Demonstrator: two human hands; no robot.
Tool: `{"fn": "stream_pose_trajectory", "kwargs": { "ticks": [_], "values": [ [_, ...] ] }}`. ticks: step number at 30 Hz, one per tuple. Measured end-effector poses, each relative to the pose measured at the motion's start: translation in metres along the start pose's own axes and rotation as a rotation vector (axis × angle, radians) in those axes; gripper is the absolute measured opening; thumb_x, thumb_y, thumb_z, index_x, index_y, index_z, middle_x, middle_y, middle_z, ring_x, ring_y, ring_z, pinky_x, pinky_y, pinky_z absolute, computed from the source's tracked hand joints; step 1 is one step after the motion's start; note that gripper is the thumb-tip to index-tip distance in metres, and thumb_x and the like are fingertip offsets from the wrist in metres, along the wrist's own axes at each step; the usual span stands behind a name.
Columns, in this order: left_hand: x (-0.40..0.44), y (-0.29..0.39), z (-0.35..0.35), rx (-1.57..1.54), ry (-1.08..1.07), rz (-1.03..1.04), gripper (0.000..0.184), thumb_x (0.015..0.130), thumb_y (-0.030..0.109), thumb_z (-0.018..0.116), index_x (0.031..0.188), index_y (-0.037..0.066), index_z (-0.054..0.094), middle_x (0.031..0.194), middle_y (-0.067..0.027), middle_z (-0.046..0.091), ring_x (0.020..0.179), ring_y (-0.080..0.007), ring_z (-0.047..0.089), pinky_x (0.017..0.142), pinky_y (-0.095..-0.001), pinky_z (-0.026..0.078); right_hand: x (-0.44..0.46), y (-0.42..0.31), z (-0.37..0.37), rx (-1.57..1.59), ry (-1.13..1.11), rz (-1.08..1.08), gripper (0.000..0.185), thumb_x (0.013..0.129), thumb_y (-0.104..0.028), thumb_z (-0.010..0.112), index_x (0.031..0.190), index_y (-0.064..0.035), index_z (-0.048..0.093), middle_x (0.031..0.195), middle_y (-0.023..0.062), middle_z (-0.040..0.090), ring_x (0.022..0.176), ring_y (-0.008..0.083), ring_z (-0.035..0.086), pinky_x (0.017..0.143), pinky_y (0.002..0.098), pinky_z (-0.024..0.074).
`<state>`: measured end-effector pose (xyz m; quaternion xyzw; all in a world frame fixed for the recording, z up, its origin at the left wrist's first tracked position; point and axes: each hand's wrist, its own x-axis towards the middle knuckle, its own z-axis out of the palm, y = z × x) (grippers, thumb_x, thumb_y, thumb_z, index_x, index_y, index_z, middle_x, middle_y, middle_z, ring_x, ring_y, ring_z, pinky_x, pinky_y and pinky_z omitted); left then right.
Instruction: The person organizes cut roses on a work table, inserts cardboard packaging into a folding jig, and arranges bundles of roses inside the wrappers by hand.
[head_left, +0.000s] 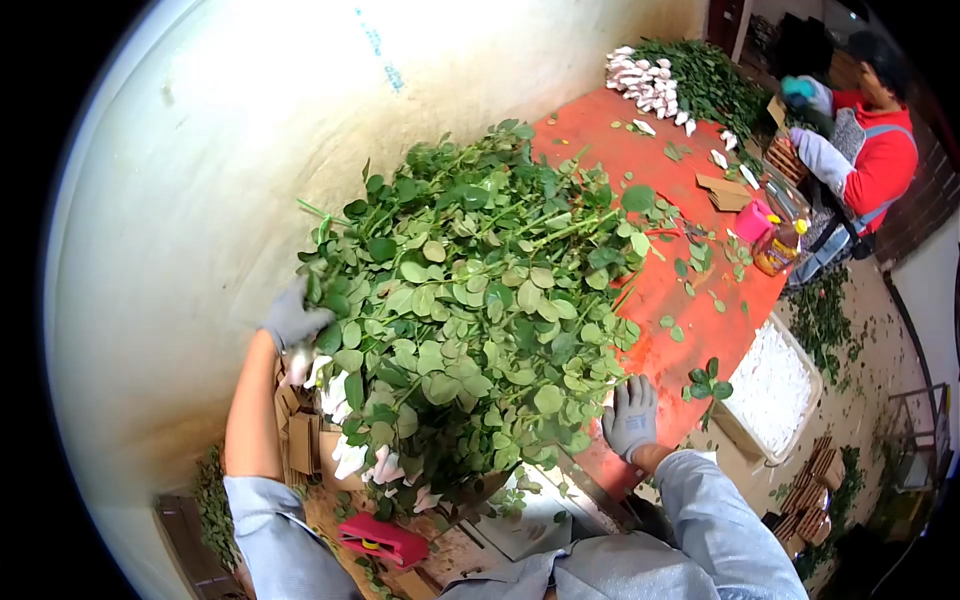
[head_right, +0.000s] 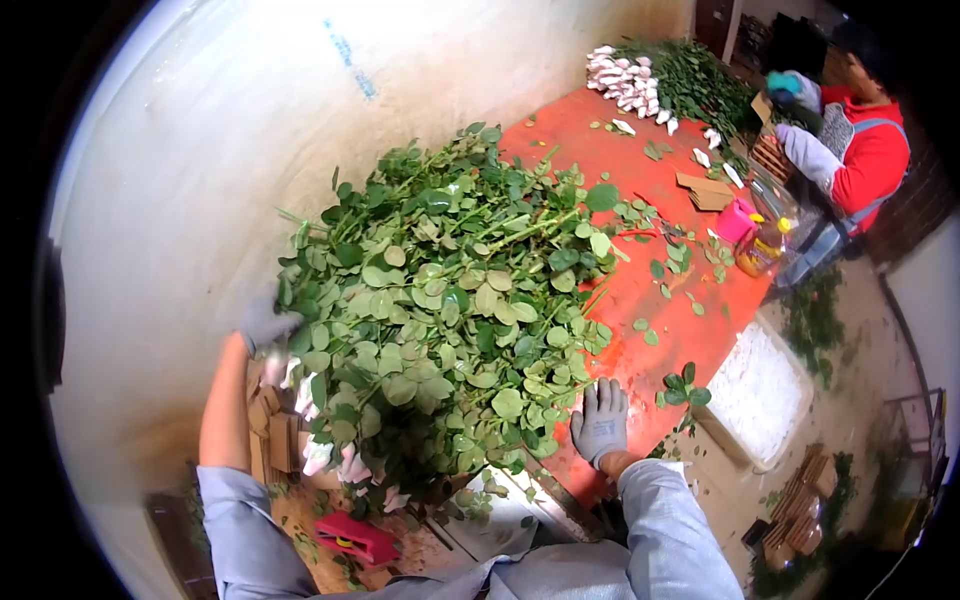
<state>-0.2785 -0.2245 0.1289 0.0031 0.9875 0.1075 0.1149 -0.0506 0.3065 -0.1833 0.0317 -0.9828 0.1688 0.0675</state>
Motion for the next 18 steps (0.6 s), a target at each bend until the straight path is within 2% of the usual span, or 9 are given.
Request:
{"fn": "stream_pose_trajectory", "kwargs": {
  "ticks": [3,4,5,8,10,11,13,15,18],
  "values": [
    [-0.002,0.007,0.06,0.058,0.037,0.222,0.12,0.064,0.054,0.09,0.158,0.009,0.031,0.158,-0.0322,0.033,0.144,-0.0468,0.037,0.12,-0.0479,0.032,0.0,0.0,0.002,-0.007,-0.015,0.013,0.061,0.089,-0.029,0.061,0.139,0.0011,0.045,0.15,0.0281,0.034,0.14,0.0512,0.029,0.115,0.0633,0.023],
    [-0.013,0.047,0.063,0.245,-0.019,0.116,0.123,0.063,0.045,0.089,0.16,0.007,0.023,0.158,-0.0322,0.032,0.143,-0.0505,0.035,0.12,-0.0497,0.032,-0.001,0.004,0.007,-0.009,0.003,-0.005,0.061,0.089,-0.03,0.061,0.139,0.0011,0.045,0.15,0.0279,0.033,0.141,0.0513,0.028,0.115,0.0633,0.0229],
    [-0.014,0.059,0.076,0.351,0.041,0.093,0.122,0.063,0.038,0.088,0.161,0.011,0.02,0.159,-0.0293,0.031,0.14,-0.0502,0.038,0.118,-0.0499,0.034,-0.002,0.005,0.007,-0.015,-0.001,-0.009,0.061,0.089,-0.03,0.061,0.139,0.0011,0.045,0.15,0.0279,0.033,0.141,0.0513,0.028,0.115,0.0633,0.0229],
    [-0.002,0.074,0.102,0.519,0.105,-0.013,0.125,0.06,0.04,0.089,0.161,0.013,0.021,0.16,-0.0246,0.029,0.141,-0.0472,0.037,0.114,-0.0558,0.036,-0.001,0.002,0.006,-0.028,0.007,-0.003,0.06,0.089,-0.031,0.06,0.138,0.001,0.046,0.15,0.0279,0.033,0.141,0.0512,0.028,0.116,0.0629,0.0225],
    [0.01,0.069,0.106,0.4,0.214,-0.085,0.116,0.063,0.032,0.086,0.16,0.014,0.024,0.159,-0.0204,0.033,0.135,-0.0432,0.044,0.109,-0.0532,0.04,-0.002,0.005,0.008,-0.03,0.005,-0.002,0.06,0.089,-0.031,0.06,0.138,0.0012,0.046,0.15,0.0281,0.033,0.141,0.0513,0.028,0.116,0.0628,0.0222],
    [0.022,0.055,0.106,0.375,0.286,-0.085,0.104,0.068,0.027,0.083,0.157,0.013,0.03,0.155,-0.0196,0.038,0.124,-0.0413,0.053,0.104,-0.0504,0.045,-0.002,0.005,0.009,-0.029,-0.001,-0.002,0.06,0.09,-0.031,0.06,0.138,0.0014,0.047,0.15,0.0283,0.033,0.141,0.0513,0.028,0.116,0.0627,0.022],
    [0.047,0.029,0.096,0.225,0.432,-0.127,0.088,0.072,0.024,0.079,0.151,0.009,0.041,0.147,-0.0228,0.05,0.119,-0.0417,0.059,0.101,-0.0466,0.049,-0.001,0.002,0.005,-0.029,-0.019,0.012,0.06,0.09,-0.032,0.06,0.138,0.0018,0.047,0.151,0.0285,0.034,0.142,0.0512,0.028,0.117,0.0626,0.0217],
    [0.076,-0.002,0.075,0.019,0.475,-0.28,0.078,0.075,0.026,0.077,0.145,0.006,0.049,0.134,-0.0245,0.062,0.117,-0.0416,0.063,0.1,-0.0461,0.051,-0.001,0.001,0.004,-0.032,-0.042,0.024,0.06,0.09,-0.032,0.059,0.138,0.0021,0.047,0.151,0.0287,0.034,0.142,0.0512,0.028,0.117,0.0625,0.0215],
    [0.106,-0.029,0.058,0.024,0.541,-0.36,0.074,0.079,0.029,0.075,0.145,0.01,0.051,0.13,-0.0238,0.065,0.119,-0.0402,0.063,0.1,-0.047,0.051,0.0,0.002,0.005,-0.047,-0.036,0.021,0.062,0.09,-0.033,0.061,0.139,0.0025,0.047,0.151,0.0288,0.034,0.142,0.051,0.029,0.117,0.0623,0.0224]
  ]
}}
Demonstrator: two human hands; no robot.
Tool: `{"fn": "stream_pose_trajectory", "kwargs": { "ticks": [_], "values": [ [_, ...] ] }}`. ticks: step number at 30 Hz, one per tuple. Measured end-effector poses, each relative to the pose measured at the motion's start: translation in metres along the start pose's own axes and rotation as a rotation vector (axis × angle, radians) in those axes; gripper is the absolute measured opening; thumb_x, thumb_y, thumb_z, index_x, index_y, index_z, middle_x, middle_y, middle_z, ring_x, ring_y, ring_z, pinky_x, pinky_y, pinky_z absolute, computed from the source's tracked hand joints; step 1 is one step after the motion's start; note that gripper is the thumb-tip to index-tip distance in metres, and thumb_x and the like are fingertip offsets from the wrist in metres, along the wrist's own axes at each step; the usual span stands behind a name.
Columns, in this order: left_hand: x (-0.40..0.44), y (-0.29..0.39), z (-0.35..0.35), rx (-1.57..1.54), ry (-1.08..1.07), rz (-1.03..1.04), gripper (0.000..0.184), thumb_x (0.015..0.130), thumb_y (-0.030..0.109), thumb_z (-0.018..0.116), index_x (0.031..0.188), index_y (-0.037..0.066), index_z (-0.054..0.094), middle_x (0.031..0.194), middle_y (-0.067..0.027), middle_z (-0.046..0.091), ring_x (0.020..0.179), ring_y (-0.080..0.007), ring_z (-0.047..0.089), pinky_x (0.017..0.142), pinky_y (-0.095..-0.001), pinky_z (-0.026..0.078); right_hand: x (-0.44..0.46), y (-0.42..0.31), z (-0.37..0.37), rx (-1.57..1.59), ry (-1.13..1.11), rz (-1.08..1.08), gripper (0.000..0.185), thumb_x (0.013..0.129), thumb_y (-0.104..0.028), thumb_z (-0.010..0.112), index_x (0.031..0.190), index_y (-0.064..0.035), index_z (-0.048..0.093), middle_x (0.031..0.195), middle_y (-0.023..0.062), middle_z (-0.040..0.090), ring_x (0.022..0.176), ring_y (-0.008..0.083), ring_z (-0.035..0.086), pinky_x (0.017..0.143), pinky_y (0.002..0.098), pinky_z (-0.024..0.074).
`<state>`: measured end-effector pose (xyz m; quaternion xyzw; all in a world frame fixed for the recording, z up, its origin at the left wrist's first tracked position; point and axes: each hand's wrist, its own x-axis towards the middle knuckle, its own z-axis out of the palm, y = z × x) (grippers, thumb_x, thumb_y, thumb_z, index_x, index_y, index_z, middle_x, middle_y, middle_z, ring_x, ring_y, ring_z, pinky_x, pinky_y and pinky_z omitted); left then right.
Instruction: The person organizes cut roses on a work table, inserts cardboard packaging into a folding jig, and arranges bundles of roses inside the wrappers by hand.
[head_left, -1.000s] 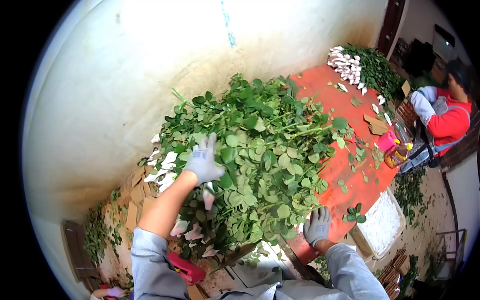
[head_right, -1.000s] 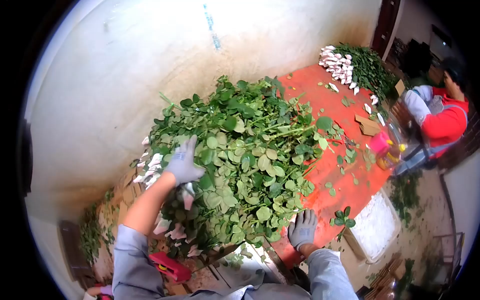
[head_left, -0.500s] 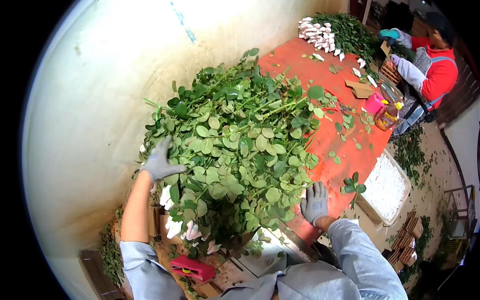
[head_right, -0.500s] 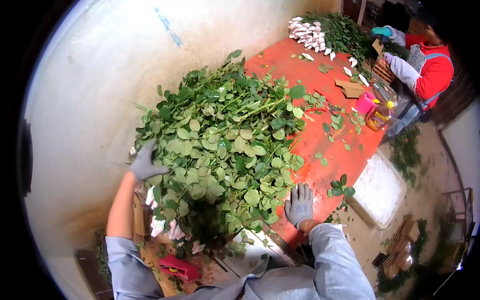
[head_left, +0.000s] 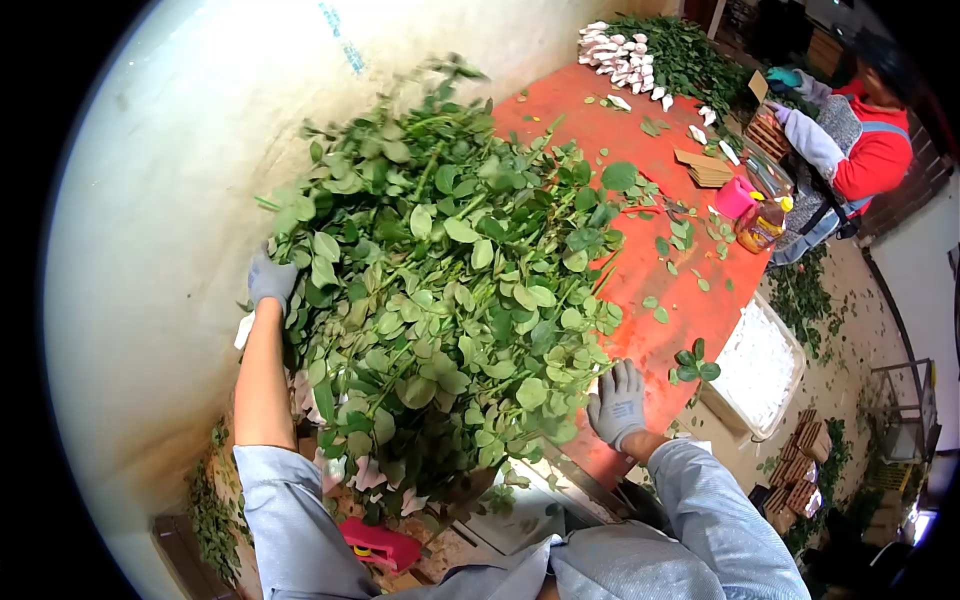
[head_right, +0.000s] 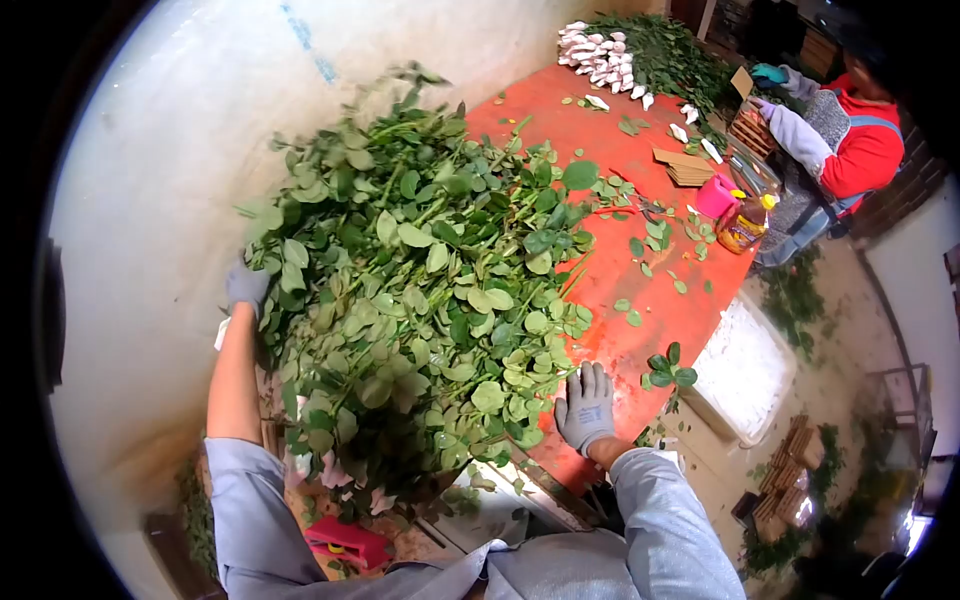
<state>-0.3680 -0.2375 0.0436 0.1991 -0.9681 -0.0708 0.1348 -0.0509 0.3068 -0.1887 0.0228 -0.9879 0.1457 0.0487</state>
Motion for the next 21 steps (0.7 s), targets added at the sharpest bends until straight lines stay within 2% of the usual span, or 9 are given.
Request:
{"fn": "stream_pose_trajectory", "kwargs": {
  "ticks": [3,5,8,9,12,15,17,19,21],
  "values": [
    [-0.02,0.015,0.015,0.212,-0.117,0.056,0.077,0.08,0.031,0.075,0.149,0.012,0.047,0.132,-0.0225,0.062,0.119,-0.041,0.062,0.101,-0.047,0.05,-0.001,0.001,0.003,0.019,0.046,-0.012,0.063,0.089,-0.032,0.062,0.14,0.0019,0.046,0.151,0.0286,0.034,0.141,0.0511,0.03,0.117,0.0622,0.0237],
    [-0.048,0.015,0.042,0.352,-0.18,0.144,0.089,0.08,0.036,0.077,0.156,0.016,0.036,0.143,-0.0201,0.048,0.13,-0.0394,0.051,0.106,-0.0495,0.045,-0.001,0.0,0.003,0.025,0.053,-0.007,0.063,0.088,-0.032,0.062,0.14,0.0015,0.046,0.151,0.0284,0.034,0.14,0.0509,0.03,0.116,0.0622,0.0241],
    [-0.068,0.013,0.05,0.298,-0.239,0.172,0.103,0.073,0.038,0.08,0.159,0.016,0.029,0.149,-0.0205,0.043,0.139,-0.0407,0.04,0.111,-0.0561,0.038,0.0,0.0,0.002,0.027,0.044,-0.003,0.062,0.088,-0.031,0.062,0.139,0.001,0.046,0.15,0.0281,0.035,0.14,0.0504,0.031,0.116,0.0623,0.0247],
    [-0.064,0.004,0.046,0.294,-0.246,0.175,0.103,0.073,0.038,0.08,0.159,0.016,0.029,0.149,-0.0205,0.043,0.139,-0.0407,0.04,0.111,-0.0561,0.038,0.0,0.0,0.001,0.027,0.026,-0.003,0.062,0.088,-0.031,0.062,0.139,0.0008,0.046,0.149,0.028,0.035,0.14,0.0501,0.031,0.116,0.0623,0.0249],
    [-0.067,0.0,0.001,0.11,-0.102,0.41,0.108,0.067,0.039,0.085,0.157,0.012,0.032,0.158,-0.0217,0.036,0.142,-0.0424,0.038,0.117,-0.0501,0.034,0.0,0.002,0.001,0.031,0.019,0.003,0.063,0.089,-0.032,0.06,0.141,0.0009,0.045,0.15,0.0281,0.036,0.141,0.0498,0.031,0.117,0.0621,0.0249],
    [-0.093,0.002,-0.063,-0.015,0.06,0.553,0.094,0.078,0.029,0.085,0.154,0.005,0.036,0.153,-0.0239,0.043,0.14,-0.042,0.042,0.118,-0.047,0.034,0.0,0.0,-0.002,0.054,0.005,0.04,0.064,0.091,-0.033,0.058,0.144,0.001,0.044,0.151,0.0282,0.036,0.142,0.0497,0.03,0.117,0.0619,0.0243],
    [-0.133,0.005,-0.108,-0.13,0.103,0.552,0.083,0.085,0.026,0.08,0.152,0.0,0.039,0.151,-0.024,0.046,0.142,-0.0379,0.043,0.118,-0.0441,0.033,-0.001,0.002,0.0,0.075,0.006,0.033,0.063,0.091,-0.034,0.057,0.143,0.001,0.046,0.151,0.0283,0.037,0.142,0.0498,0.031,0.118,0.062,0.0236],
    [-0.186,0.004,-0.138,-0.21,0.092,0.461,0.075,0.088,0.022,0.077,0.15,-0.003,0.042,0.154,-0.0225,0.045,0.143,-0.033,0.042,0.119,-0.0414,0.032,-0.002,0.003,0.002,0.063,-0.019,0.042,0.063,0.095,-0.037,0.053,0.145,0.0002,0.046,0.152,0.0286,0.039,0.143,0.048,0.032,0.12,0.0607,0.0214],
    [-0.247,-0.011,-0.159,-0.291,-0.045,0.422,0.071,0.089,0.021,0.075,0.148,-0.004,0.045,0.154,-0.0217,0.045,0.142,-0.0306,0.043,0.119,-0.041,0.031,-0.005,0.003,-0.003,0.019,-0.065,0.042,0.064,0.097,-0.04,0.049,0.147,-0.0003,0.045,0.153,0.0287,0.039,0.145,0.0463,0.031,0.121,0.0598,0.0197]
  ]
}}
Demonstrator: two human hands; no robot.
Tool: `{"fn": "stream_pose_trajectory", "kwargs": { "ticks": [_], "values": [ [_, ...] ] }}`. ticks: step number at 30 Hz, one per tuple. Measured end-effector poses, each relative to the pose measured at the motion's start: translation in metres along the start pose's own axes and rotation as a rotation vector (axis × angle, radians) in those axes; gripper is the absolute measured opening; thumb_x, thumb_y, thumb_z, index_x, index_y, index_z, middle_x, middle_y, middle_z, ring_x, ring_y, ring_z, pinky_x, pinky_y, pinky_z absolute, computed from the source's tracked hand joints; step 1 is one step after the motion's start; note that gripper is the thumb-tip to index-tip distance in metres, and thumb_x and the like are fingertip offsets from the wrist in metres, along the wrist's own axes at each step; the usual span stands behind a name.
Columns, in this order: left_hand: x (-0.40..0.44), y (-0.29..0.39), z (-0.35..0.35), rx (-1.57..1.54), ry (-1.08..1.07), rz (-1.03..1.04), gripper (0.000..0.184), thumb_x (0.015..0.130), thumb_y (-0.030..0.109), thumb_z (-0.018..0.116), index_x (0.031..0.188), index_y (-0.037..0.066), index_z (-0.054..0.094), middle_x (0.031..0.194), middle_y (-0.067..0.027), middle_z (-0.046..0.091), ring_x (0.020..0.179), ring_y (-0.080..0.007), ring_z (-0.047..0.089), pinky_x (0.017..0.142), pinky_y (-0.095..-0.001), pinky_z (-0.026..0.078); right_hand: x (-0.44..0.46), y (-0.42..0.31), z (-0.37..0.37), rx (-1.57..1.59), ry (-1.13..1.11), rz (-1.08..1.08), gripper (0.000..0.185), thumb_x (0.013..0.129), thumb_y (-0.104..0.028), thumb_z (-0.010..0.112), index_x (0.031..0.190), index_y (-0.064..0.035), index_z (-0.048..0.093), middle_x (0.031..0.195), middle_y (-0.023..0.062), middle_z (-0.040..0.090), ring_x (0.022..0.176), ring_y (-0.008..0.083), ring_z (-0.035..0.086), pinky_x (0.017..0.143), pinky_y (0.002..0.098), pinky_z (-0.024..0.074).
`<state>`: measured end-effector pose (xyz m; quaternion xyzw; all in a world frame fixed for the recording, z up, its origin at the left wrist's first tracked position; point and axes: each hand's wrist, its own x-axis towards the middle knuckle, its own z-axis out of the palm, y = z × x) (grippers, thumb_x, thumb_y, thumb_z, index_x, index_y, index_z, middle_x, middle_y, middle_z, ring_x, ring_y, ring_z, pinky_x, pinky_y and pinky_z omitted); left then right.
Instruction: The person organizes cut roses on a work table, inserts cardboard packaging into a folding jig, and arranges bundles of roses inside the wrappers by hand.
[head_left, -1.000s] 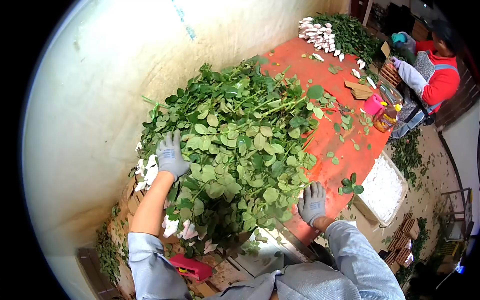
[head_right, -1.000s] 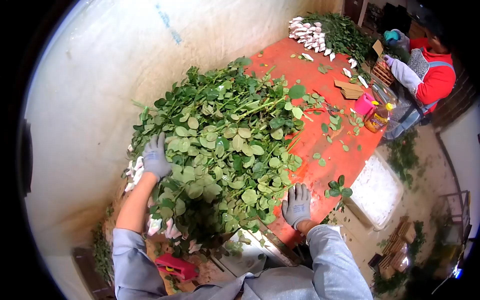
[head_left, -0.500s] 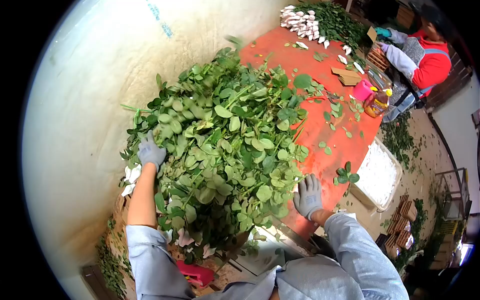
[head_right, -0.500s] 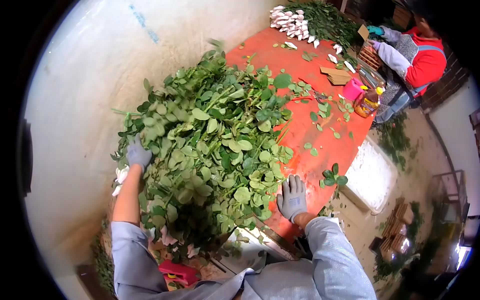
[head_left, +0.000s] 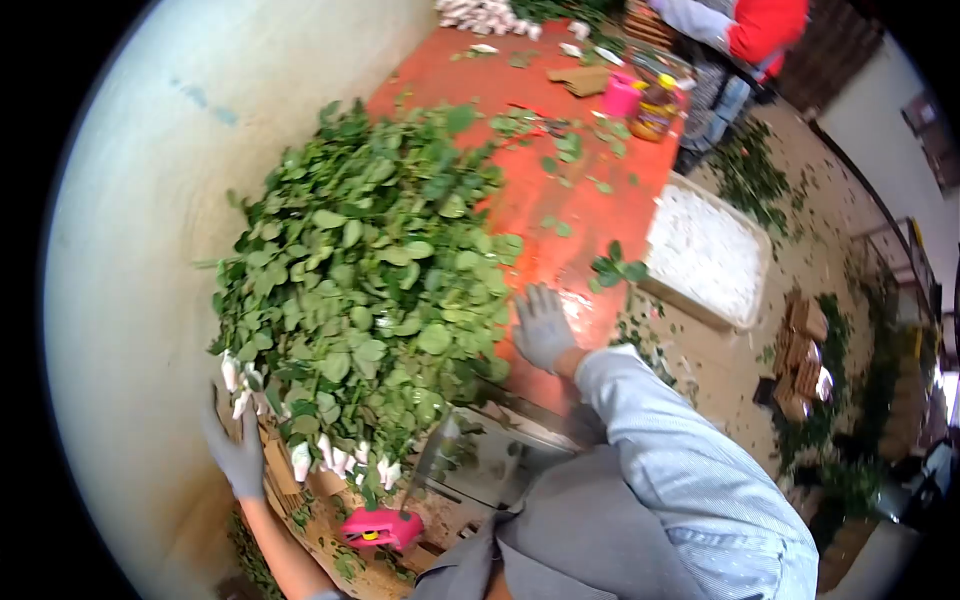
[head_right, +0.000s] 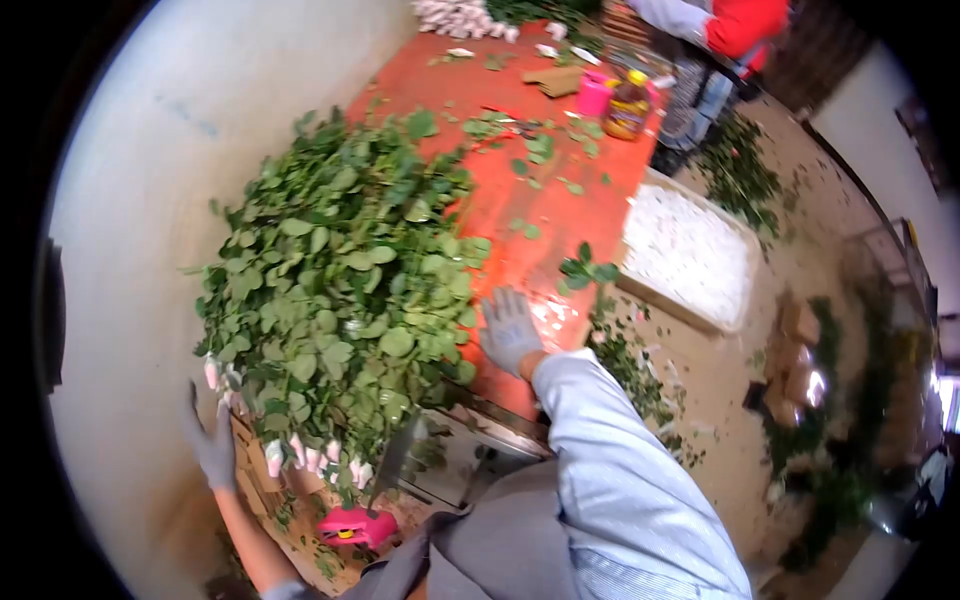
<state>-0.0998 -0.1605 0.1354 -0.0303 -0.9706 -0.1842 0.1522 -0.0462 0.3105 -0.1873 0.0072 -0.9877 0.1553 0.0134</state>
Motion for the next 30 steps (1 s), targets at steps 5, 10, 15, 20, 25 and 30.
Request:
{"fn": "stream_pose_trajectory", "kwargs": {
  "ticks": [5,10,15,20,25,30],
  "values": [
    [-0.138,0.091,-0.022,-0.3,-0.838,-0.129,0.08,0.08,0.028,0.084,0.143,-0.006,0.05,0.134,-0.0202,0.062,0.124,-0.0282,0.06,0.105,-0.0384,0.046,0.0,0.003,0.006,0.007,0.004,-0.005,0.065,0.099,-0.042,0.047,0.149,-0.0006,0.043,0.155,0.0264,0.037,0.147,0.0457,0.029,0.121,0.0587,0.0187],
    [-0.221,0.189,0.01,-0.409,-0.885,-0.171,0.082,0.073,0.032,0.089,0.137,-0.006,0.055,0.128,-0.0222,0.064,0.118,-0.0297,0.065,0.101,-0.0385,0.05,0.0,0.008,-0.005,0.037,0.03,-0.03,0.062,0.097,-0.039,0.051,0.145,-0.0008,0.046,0.154,0.024,0.038,0.143,0.0461,0.031,0.118,0.0571,0.022],
    [-0.241,0.306,0.053,-0.356,-0.986,0.013,0.08,0.074,0.034,0.088,0.137,-0.004,0.056,0.127,-0.0231,0.065,0.119,-0.0382,0.063,0.104,-0.0417,0.049,-0.014,0.028,-0.008,0.134,0.041,-0.276,0.054,0.094,-0.032,0.056,0.139,-0.0035,0.054,0.15,0.0192,0.046,0.141,0.0417,0.036,0.117,0.0528,0.0256],
    [-0.297,0.357,0.096,-0.389,-1.054,-0.053,0.072,0.078,0.027,0.084,0.139,0.001,0.056,0.132,-0.0214,0.064,0.123,-0.038,0.062,0.105,-0.0415,0.047,-0.075,0.085,-0.011,0.283,-0.028,-0.756,0.037,0.087,-0.027,0.065,0.121,-0.0124,0.067,0.143,0.0118,0.055,0.136,0.0326,0.046,0.114,0.0479,0.0342],
    [-0.361,0.391,0.135,-0.599,-1.098,-0.277,0.067,0.084,0.024,0.074,0.143,-0.001,0.053,0.127,-0.0214,0.064,0.12,-0.0338,0.062,0.107,-0.0394,0.046,-0.058,0.156,-0.065,0.497,0.21,-0.838,0.02,0.082,-0.02,0.064,0.093,-0.004,0.064,0.105,0.0189,0.064,0.104,0.0366,0.062,0.087,0.0471,0.0549],
    [-0.379,0.424,0.118,-0.493,-1.004,-0.389,0.07,0.079,0.018,0.079,0.142,-0.001,0.053,0.131,-0.0206,0.062,0.121,-0.0336,0.062,0.106,-0.0403,0.047,0.025,0.208,-0.068,0.205,0.189,-0.114,0.042,0.092,-0.032,0.057,0.121,-0.0015,0.061,0.129,0.0168,0.06,0.123,0.0361,0.052,0.105,0.0523,0.0385]
  ]
}}
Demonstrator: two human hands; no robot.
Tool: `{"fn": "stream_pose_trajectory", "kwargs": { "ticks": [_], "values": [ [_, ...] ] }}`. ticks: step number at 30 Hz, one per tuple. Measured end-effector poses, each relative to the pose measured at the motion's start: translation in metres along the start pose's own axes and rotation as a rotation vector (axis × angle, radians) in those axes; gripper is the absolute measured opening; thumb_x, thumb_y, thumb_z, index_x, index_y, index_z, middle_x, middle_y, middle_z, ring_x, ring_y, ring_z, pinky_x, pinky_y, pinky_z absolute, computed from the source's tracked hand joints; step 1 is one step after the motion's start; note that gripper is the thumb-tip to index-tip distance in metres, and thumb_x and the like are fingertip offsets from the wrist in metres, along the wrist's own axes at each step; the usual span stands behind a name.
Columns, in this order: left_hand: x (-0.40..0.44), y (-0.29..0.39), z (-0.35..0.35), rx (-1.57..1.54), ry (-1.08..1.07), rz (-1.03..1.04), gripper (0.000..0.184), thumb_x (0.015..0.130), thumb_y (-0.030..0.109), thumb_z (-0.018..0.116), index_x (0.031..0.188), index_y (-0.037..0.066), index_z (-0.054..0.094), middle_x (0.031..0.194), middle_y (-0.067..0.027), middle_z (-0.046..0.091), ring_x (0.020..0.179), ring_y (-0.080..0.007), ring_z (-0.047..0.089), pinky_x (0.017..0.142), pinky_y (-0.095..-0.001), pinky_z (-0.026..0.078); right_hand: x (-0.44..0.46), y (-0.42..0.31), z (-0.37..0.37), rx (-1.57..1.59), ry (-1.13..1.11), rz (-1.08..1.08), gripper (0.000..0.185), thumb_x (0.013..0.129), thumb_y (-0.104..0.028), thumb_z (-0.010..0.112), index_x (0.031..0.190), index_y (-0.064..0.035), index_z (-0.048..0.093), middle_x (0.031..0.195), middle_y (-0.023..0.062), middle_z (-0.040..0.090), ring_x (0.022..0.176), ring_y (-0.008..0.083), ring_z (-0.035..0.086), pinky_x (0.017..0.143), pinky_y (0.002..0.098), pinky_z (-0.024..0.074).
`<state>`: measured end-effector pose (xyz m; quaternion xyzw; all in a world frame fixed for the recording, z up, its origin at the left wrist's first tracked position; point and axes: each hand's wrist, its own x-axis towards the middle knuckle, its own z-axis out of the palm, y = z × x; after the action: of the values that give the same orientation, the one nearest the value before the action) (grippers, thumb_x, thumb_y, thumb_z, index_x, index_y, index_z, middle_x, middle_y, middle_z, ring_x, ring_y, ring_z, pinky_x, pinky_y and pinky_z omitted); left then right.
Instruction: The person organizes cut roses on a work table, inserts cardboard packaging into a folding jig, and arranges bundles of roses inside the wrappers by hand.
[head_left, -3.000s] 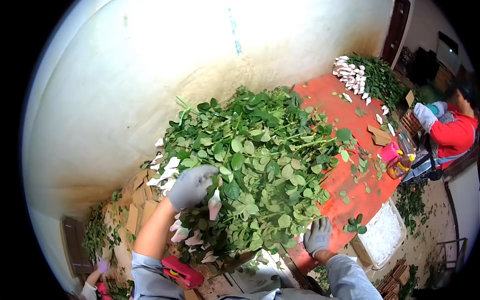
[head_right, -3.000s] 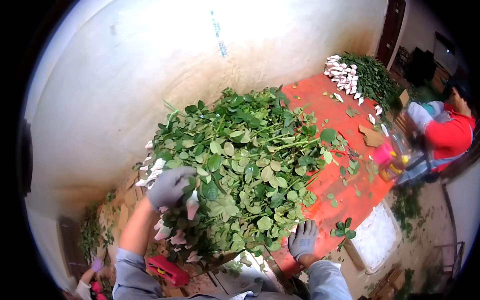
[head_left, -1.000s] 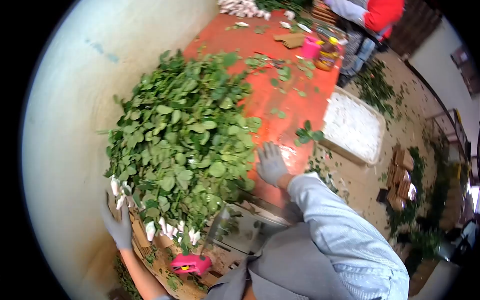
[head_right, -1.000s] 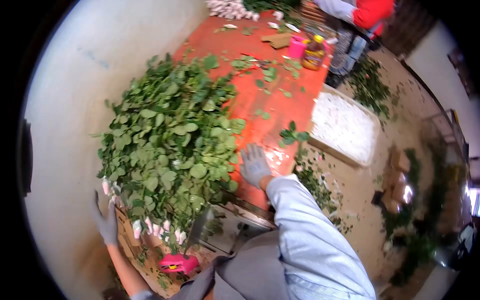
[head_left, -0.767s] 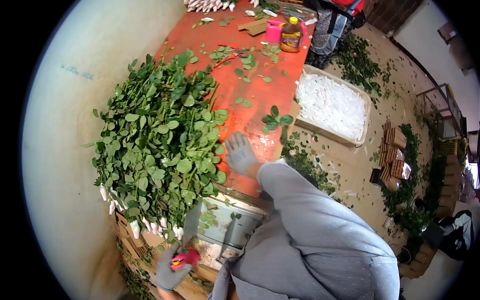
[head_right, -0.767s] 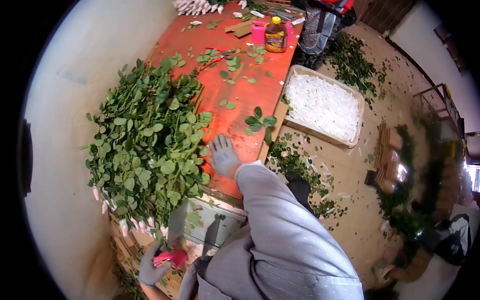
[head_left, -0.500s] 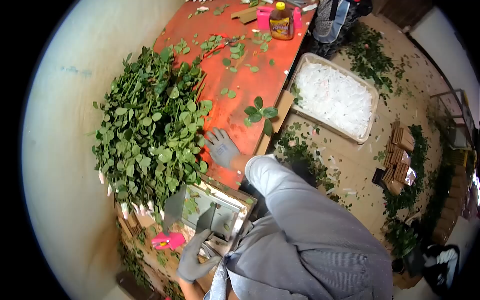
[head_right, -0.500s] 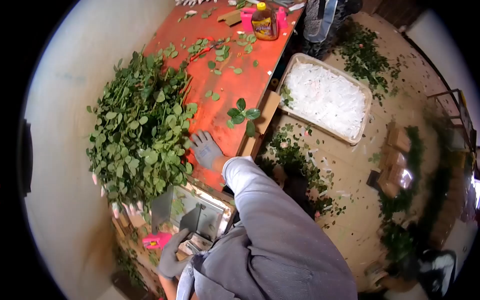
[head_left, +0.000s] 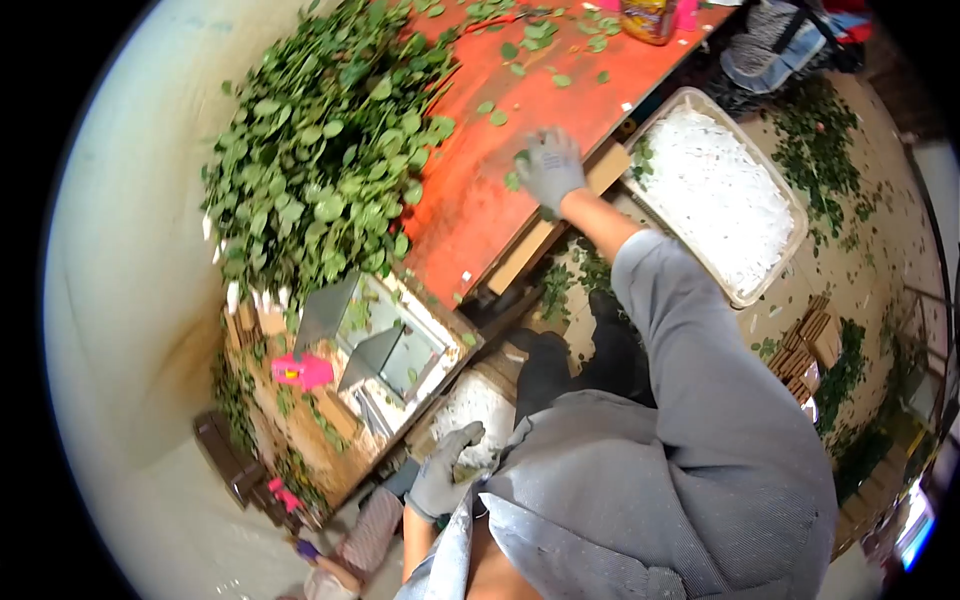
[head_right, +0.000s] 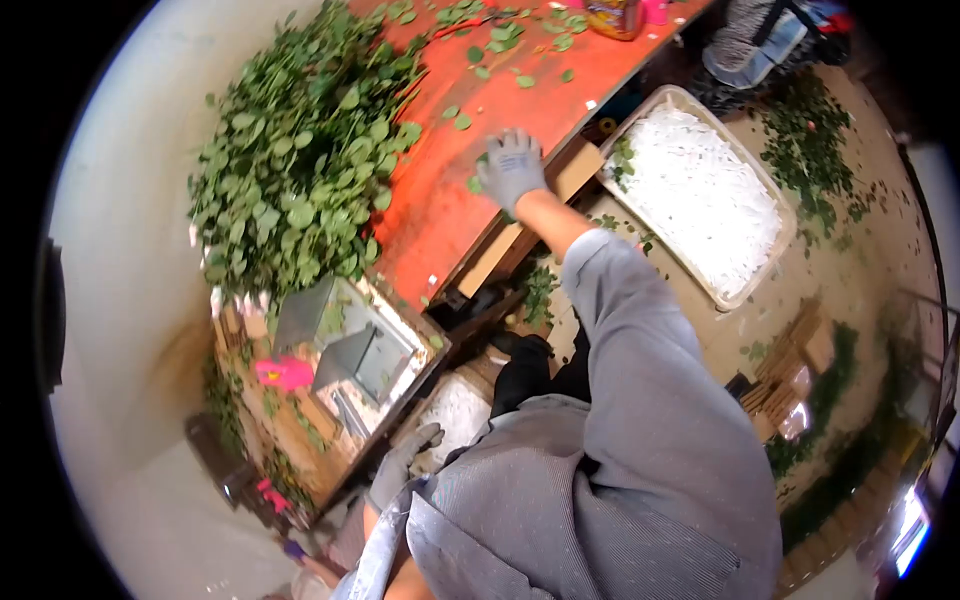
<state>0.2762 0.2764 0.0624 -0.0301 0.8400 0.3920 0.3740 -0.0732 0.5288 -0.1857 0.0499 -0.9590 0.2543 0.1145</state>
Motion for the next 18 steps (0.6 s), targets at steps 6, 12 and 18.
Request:
{"fn": "stream_pose_trajectory", "kwargs": {
  "ticks": [6,12,18],
  "values": [
    [-0.013,-0.041,0.037,-0.025,0.102,-0.094,0.067,0.082,0.018,0.078,0.142,0.002,0.054,0.129,-0.0222,0.063,0.122,-0.0379,0.06,0.106,-0.0415,0.047,-0.106,-0.03,0.007,-0.028,-0.265,-0.536,0.053,0.096,-0.032,0.057,0.138,-0.0012,0.055,0.149,0.0203,0.048,0.142,0.0387,0.04,0.117,0.0502,0.0296],
    [-0.027,-0.086,0.073,0.046,0.118,-0.077,0.062,0.083,0.011,0.077,0.142,0.007,0.056,0.129,-0.0232,0.063,0.121,-0.0403,0.059,0.105,-0.0429,0.047,-0.289,-0.068,0.03,0.226,-1.005,-0.846,0.04,0.088,-0.021,0.066,0.124,-0.0046,0.061,0.133,0.0188,0.055,0.125,0.0388,0.05,0.101,0.0504,0.0414],
    [-0.053,-0.128,0.108,0.088,0.399,-0.04,0.057,0.085,0.024,0.075,0.133,0.0,0.057,0.11,-0.0188,0.068,0.101,-0.0392,0.065,0.089,-0.046,0.051,-0.349,-0.166,0.122,0.039,-0.914,-1.216,0.046,0.094,-0.024,0.06,0.134,-0.0032,0.057,0.149,0.0173,0.045,0.132,0.0357,0.049,0.108,0.0544,0.0388]
  ]
}}
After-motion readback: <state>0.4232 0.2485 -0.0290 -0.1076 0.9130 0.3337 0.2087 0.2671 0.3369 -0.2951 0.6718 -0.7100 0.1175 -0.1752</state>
